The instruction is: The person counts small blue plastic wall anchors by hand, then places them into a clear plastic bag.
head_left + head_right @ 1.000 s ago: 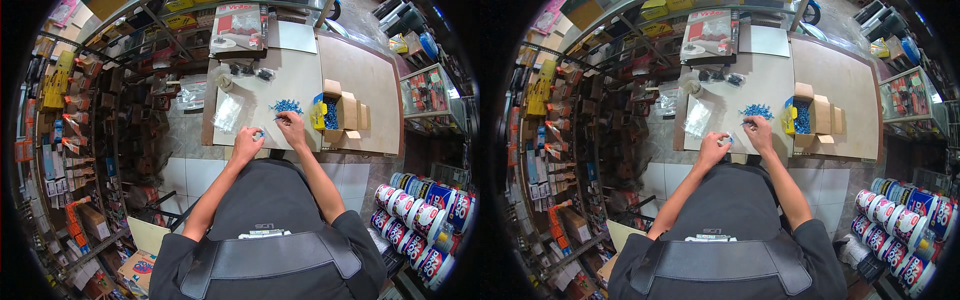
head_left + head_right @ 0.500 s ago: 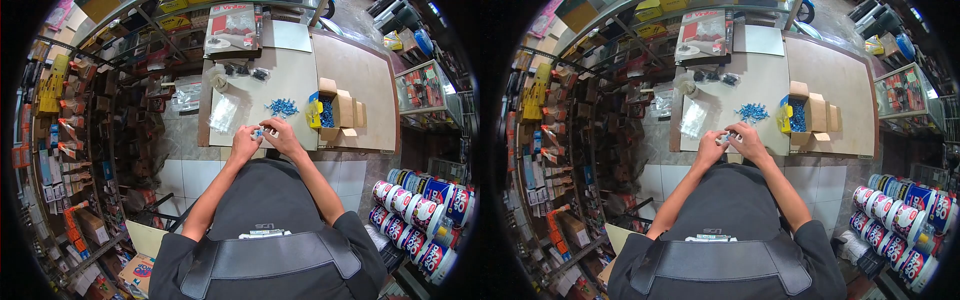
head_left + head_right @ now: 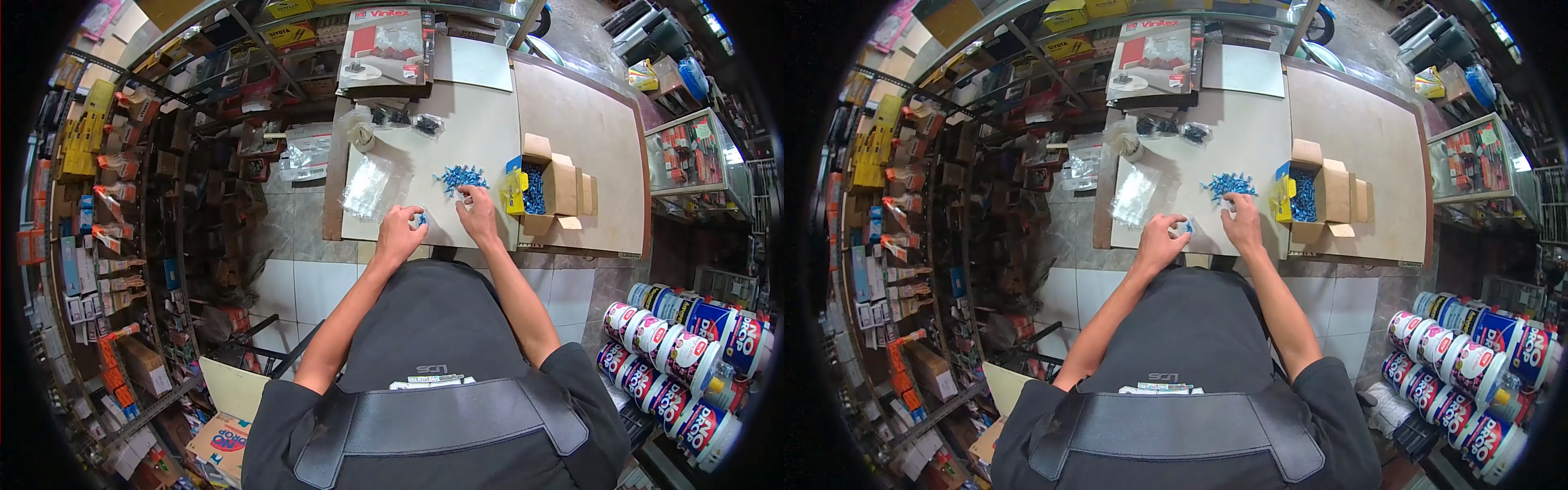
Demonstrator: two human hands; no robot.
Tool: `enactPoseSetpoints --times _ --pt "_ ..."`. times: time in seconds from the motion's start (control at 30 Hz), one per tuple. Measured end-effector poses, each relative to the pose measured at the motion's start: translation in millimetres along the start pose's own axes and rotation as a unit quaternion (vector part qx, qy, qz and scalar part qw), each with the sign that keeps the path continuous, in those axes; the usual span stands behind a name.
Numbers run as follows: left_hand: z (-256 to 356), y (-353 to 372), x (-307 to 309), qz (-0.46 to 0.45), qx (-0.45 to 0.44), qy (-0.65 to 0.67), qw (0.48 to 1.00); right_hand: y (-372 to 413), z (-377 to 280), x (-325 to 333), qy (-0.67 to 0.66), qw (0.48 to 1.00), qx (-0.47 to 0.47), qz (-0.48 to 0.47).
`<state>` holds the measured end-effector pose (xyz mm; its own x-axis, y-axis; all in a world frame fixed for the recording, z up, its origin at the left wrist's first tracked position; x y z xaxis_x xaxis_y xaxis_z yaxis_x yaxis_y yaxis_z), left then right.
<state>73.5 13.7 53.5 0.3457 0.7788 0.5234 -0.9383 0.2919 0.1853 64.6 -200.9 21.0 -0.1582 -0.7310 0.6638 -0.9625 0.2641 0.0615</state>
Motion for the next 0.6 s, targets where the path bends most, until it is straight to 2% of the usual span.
enactPoseSetpoints --times 0.1,0.43,0.6 --pt "0 0 0 -0.003 0.013 0.012 1.000 -5 8 -7 0.046 0.999 0.026 0.010" --pt "0 0 0 -0.004 0.019 0.012 1.000 -12 -1 -23 0.082 0.995 0.048 0.000" --pt "-1 -1 -1 -0.009 0.024 0.017 1.000 -14 -2 -30 0.099 0.993 0.061 -0.033"
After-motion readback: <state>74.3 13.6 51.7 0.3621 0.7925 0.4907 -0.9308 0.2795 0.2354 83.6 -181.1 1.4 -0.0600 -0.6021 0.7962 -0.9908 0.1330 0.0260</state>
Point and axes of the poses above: each hand's wrist, its own y-axis away from the middle knuckle, its own x-axis out of the back of the hand, z = x × y, the point moved 10 cm from there along -y, towards the middle knuckle, and after that the axes turned 3 degrees about y, right-handed, at the moved point
